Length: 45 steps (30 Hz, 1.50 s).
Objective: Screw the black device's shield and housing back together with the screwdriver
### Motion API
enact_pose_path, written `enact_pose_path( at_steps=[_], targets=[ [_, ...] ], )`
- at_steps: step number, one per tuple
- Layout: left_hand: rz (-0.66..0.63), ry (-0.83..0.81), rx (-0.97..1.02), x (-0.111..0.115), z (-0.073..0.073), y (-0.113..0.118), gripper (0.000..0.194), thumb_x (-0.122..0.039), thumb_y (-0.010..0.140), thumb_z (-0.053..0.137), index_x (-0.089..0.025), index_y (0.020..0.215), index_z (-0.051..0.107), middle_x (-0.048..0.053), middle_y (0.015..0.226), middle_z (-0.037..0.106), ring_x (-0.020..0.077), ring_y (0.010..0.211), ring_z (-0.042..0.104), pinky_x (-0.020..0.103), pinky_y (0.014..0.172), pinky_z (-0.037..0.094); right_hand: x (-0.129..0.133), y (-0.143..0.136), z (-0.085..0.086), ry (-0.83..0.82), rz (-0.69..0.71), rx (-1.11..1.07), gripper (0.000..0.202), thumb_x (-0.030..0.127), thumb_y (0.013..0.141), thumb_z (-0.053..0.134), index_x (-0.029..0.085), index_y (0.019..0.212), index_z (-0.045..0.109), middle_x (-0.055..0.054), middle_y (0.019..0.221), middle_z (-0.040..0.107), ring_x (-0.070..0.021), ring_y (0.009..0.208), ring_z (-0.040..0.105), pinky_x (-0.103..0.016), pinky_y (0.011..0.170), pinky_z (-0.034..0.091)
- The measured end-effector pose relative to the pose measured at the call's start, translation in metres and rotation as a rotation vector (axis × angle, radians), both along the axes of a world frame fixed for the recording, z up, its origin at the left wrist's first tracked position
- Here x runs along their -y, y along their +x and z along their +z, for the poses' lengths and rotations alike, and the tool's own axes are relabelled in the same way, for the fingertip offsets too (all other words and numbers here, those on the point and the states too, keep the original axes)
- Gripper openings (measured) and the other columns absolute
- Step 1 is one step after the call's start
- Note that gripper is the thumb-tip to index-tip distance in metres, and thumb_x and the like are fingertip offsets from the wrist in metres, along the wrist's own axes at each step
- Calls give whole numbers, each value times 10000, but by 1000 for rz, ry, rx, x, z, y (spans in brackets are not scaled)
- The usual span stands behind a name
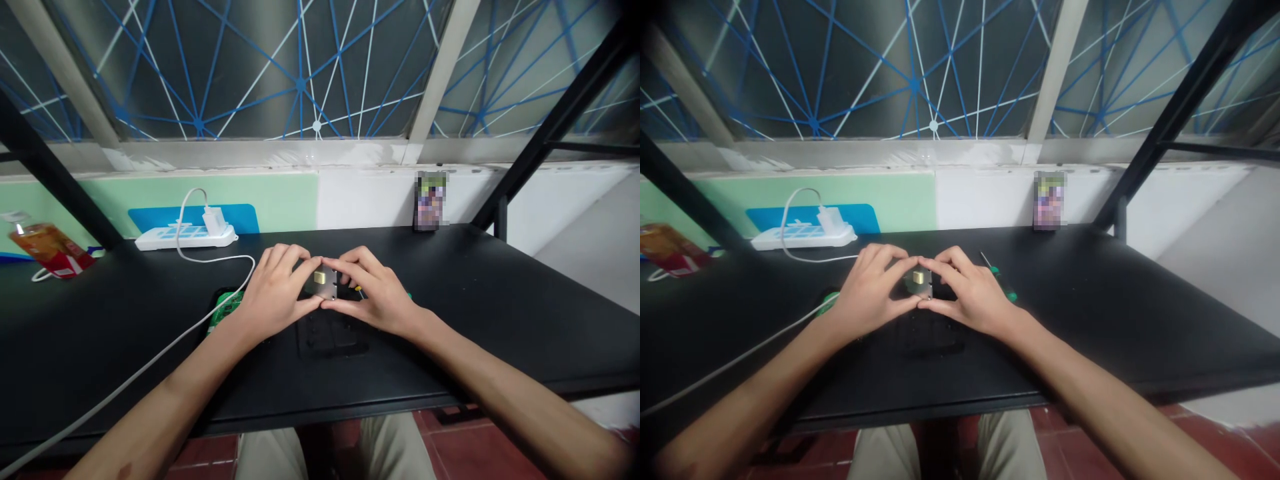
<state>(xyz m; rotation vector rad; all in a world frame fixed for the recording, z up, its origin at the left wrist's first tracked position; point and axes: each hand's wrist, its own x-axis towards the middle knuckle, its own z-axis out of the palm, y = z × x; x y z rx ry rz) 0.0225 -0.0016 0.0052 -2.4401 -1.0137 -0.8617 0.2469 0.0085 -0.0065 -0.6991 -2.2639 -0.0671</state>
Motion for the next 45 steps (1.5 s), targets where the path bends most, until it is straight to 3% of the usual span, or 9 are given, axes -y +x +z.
enact_pose_path(
  at_steps=[6, 11, 20, 33, 45],
  targets=[
    [-37, -70, 146, 0, 3, 0, 457, -421, 800, 796, -182, 1149, 623, 92, 1046, 647, 296, 956, 551, 451, 829, 456, -7, 3, -4, -213, -8, -39, 911, 556, 747, 780, 336, 1507, 329, -104, 1229, 487, -202, 906, 614, -393, 724, 638],
    [-142, -156, 240, 2, 3, 2, 513, -370, 751, 855, -216, 1168, 599, 75, 1084, 661, 280, 973, 568, 449, 850, 465, -11, 1, -10, -270, 26, 4, 846, 549, 756, 778, 305, 1461, 379, -111, 1258, 457, -228, 983, 612, -458, 829, 626],
    [-243, -224, 285, 0, 0, 4, 499, -303, 758, 856, -223, 1165, 580, 71, 1096, 675, 264, 987, 578, 429, 850, 493, -13, -2, -15, -278, 94, -44, 644, 430, 848, 722, 295, 1409, 435, -94, 1199, 488, -203, 940, 598, -409, 802, 613],
    [-215, -206, 241, -1, 6, -2, 512, -388, 761, 862, -197, 1143, 578, 70, 1097, 669, 254, 991, 565, 397, 862, 463, -16, 4, -12, -284, -12, -16, 526, 385, 806, 763, 260, 1276, 563, -75, 1140, 527, -194, 931, 600, -386, 787, 600],
    [-58, -248, 90, -13, 3, -16, 455, -397, 794, 815, -208, 1132, 576, 46, 1060, 653, 260, 961, 529, 394, 854, 416, -16, 6, -5, -277, -75, -46, 528, 350, 782, 787, 242, 1248, 562, -73, 1091, 556, -196, 890, 590, -378, 744, 570]
  ],
)
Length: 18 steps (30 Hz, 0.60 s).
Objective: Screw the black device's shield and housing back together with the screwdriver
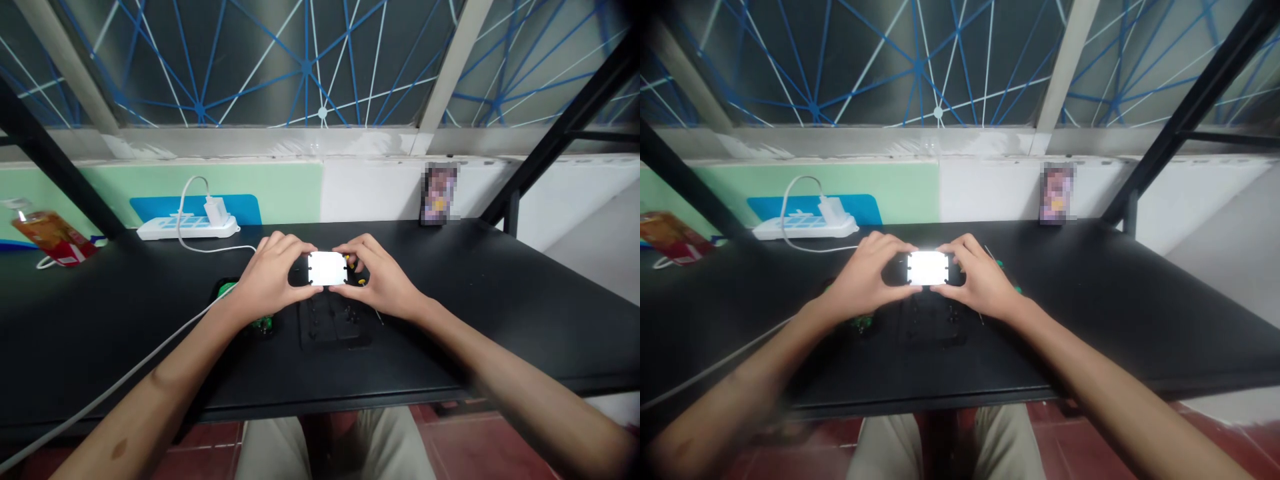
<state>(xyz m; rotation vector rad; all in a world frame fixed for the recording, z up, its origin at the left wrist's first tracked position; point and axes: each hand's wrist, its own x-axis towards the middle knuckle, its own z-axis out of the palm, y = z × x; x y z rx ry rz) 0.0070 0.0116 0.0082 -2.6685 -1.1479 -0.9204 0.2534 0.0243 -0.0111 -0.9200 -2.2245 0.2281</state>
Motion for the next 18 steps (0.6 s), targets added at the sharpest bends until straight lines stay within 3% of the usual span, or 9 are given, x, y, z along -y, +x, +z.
enact_pose_path(
  at_steps=[18],
  targets=[
    [25, 85, -91, 1, -7, 5, 507, -403, 803, 807, -191, 1193, 563, 61, 1114, 636, 270, 1000, 530, 385, 846, 417, 2, -1, -1, 86, 42, -23, 502, 313, 780, 796, 226, 1225, 580, -58, 1057, 561, -167, 846, 584, -336, 718, 560]
  ],
)
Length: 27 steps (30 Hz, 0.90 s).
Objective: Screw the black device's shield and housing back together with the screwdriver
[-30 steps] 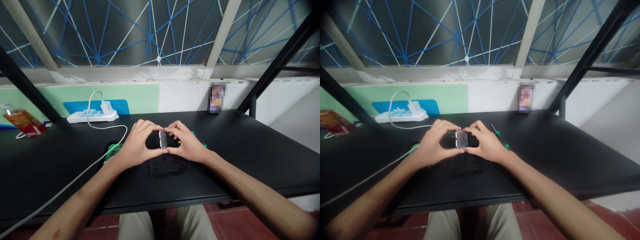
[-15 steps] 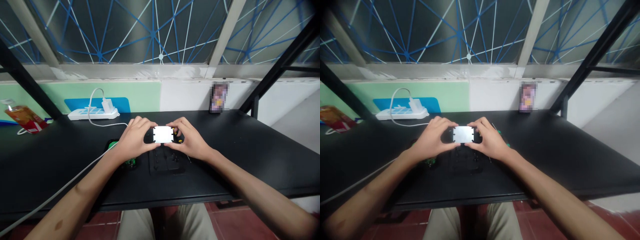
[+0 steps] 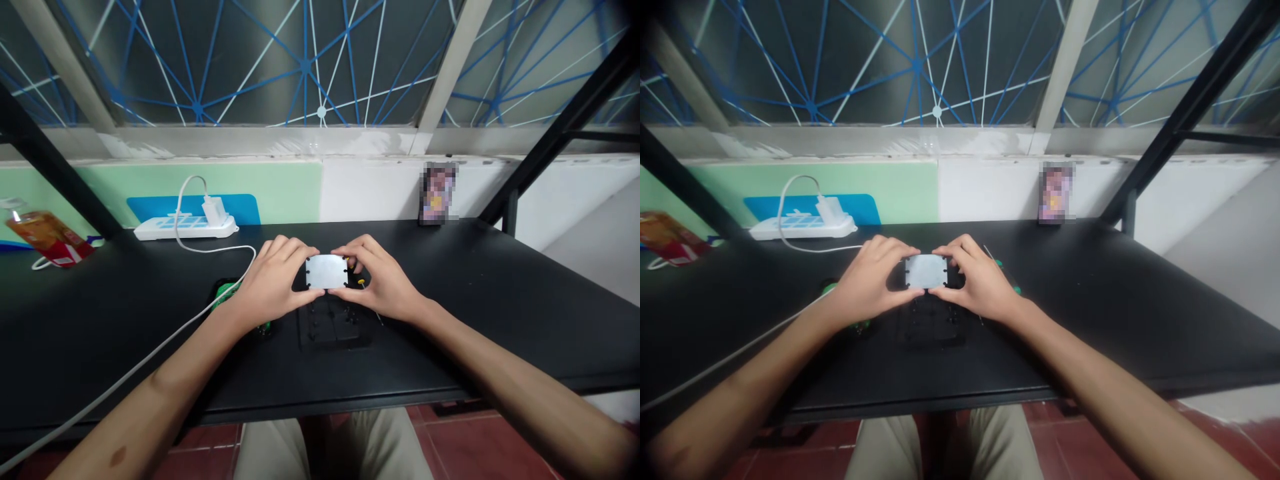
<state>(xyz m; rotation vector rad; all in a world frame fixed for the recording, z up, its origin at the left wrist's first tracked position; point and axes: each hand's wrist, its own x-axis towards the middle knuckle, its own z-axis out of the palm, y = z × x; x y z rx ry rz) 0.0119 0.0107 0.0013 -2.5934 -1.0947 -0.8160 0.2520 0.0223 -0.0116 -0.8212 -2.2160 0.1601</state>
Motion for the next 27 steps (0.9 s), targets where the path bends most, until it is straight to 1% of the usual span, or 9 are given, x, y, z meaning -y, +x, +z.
enact_pose_path(
  at_steps=[6, 17, 27],
  targets=[
    [17, 33, -38, 1, 2, -1, 544, -411, 784, 833, -175, 1207, 586, 70, 1117, 636, 275, 1008, 527, 385, 852, 415, 0, 0, 0, -10, -8, 8, 515, 323, 781, 799, 234, 1236, 575, -60, 1064, 559, -172, 855, 586, -345, 719, 562],
    [12, 88, -53, 2, 1, -1, 502, -428, 815, 804, -157, 1188, 604, 76, 1101, 645, 276, 1004, 530, 393, 862, 418, 0, 3, -1, -7, -2, 22, 516, 369, 805, 780, 239, 1257, 569, -68, 1080, 560, -176, 866, 595, -346, 719, 568],
    [12, 47, -48, 3, 4, -1, 450, -418, 833, 771, -164, 1170, 612, 82, 1092, 647, 282, 1012, 531, 407, 870, 426, 1, 2, 0, -15, 3, 25, 523, 354, 794, 786, 233, 1254, 567, -73, 1079, 564, -183, 858, 594, -357, 716, 573]
  ],
)
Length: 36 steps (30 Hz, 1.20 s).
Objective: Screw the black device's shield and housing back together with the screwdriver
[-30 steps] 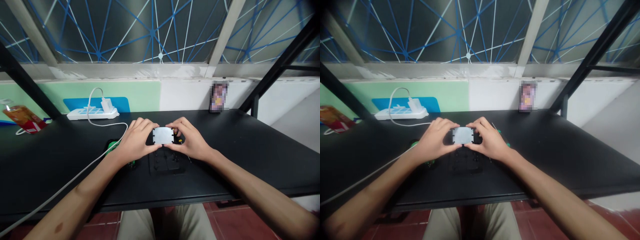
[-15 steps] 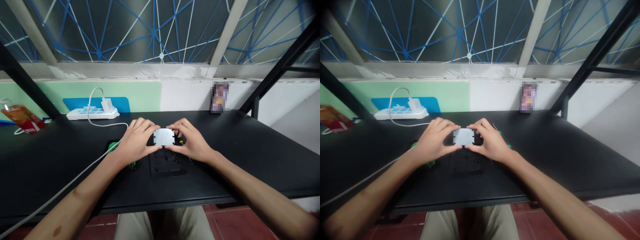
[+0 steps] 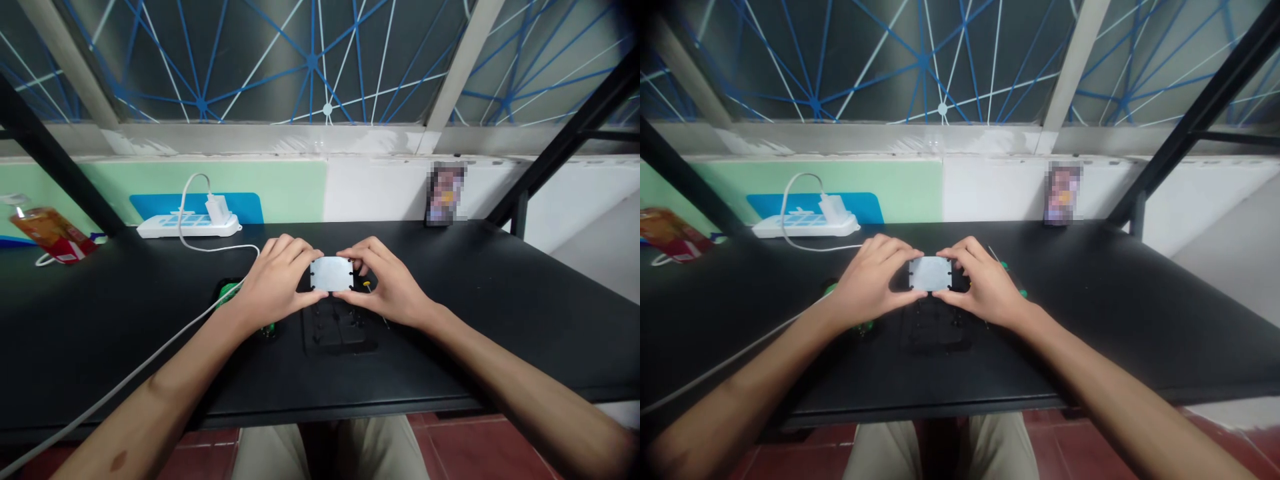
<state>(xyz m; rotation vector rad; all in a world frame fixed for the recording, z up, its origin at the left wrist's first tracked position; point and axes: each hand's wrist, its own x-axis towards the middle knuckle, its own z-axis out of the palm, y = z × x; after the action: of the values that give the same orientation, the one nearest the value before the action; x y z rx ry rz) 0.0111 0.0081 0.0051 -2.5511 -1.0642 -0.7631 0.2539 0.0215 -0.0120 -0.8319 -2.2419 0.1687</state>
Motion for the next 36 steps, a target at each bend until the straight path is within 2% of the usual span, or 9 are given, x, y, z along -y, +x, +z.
enact_pose_path(
  at_steps=[9, 16, 20, 22, 25, 28, 31, 36],
  targets=[
    [12, -50, 13, 0, -4, 2, 447, -381, 816, 779, -187, 1184, 616, 86, 1147, 623, 302, 1065, 496, 432, 902, 450, 5, 1, 4, 81, 25, 17, 564, 474, 805, 764, 253, 1277, 549, -81, 1103, 573, -185, 853, 610, -362, 695, 592],
    [-12, -45, 23, 10, 0, 11, 464, -388, 797, 810, -148, 1152, 633, 111, 1127, 595, 296, 990, 474, 448, 873, 482, 10, -5, 3, 163, 59, 45, 639, 514, 810, 744, 261, 1350, 514, -88, 1094, 581, -214, 907, 620, -370, 706, 609],
    [-40, -69, 88, 12, 0, 14, 408, -412, 806, 807, -181, 1100, 644, 92, 1084, 592, 281, 961, 471, 448, 862, 488, 12, -7, 4, 219, 74, 67, 689, 516, 813, 735, 286, 1408, 472, -85, 1096, 570, -216, 913, 619, -369, 707, 614],
    [-43, -72, 138, 11, 1, 13, 428, -440, 800, 812, -205, 1118, 648, 79, 1059, 582, 275, 951, 469, 450, 860, 483, 12, -7, 4, 201, 78, 43, 778, 539, 783, 753, 318, 1454, 426, -82, 1113, 562, -217, 909, 611, -377, 712, 615],
    [-46, -66, 229, 11, 2, 11, 512, -463, 773, 838, -222, 1180, 642, 67, 1044, 569, 266, 955, 467, 438, 858, 474, 9, -5, 3, 88, 64, 0, 935, 579, 724, 786, 342, 1510, 338, -91, 1174, 535, -221, 932, 603, -390, 734, 616],
    [-40, -78, 309, 11, 5, 10, 579, -467, 736, 869, -249, 1216, 629, 49, 1033, 571, 255, 958, 469, 410, 841, 472, 6, -4, 1, -18, 66, -4, 991, 605, 695, 798, 336, 1517, 314, -99, 1205, 507, -234, 974, 595, -425, 796, 613],
    [-63, -138, 369, 12, 6, 12, 619, -475, 705, 888, -277, 1227, 619, 35, 1028, 580, 250, 958, 479, 402, 838, 469, 6, -6, 1, -48, 86, 5, 925, 594, 704, 801, 308, 1471, 371, -103, 1209, 499, -237, 976, 590, -444, 824, 605],
    [-156, -241, 404, 16, 4, 18, 603, -437, 714, 891, -276, 1219, 603, 42, 1074, 587, 256, 994, 491, 414, 881, 458, 8, -10, 0, -47, 116, 4, 630, 520, 792, 756, 240, 1294, 497, -108, 1187, 513, -224, 945, 580, -411, 792, 600]
  ],
)
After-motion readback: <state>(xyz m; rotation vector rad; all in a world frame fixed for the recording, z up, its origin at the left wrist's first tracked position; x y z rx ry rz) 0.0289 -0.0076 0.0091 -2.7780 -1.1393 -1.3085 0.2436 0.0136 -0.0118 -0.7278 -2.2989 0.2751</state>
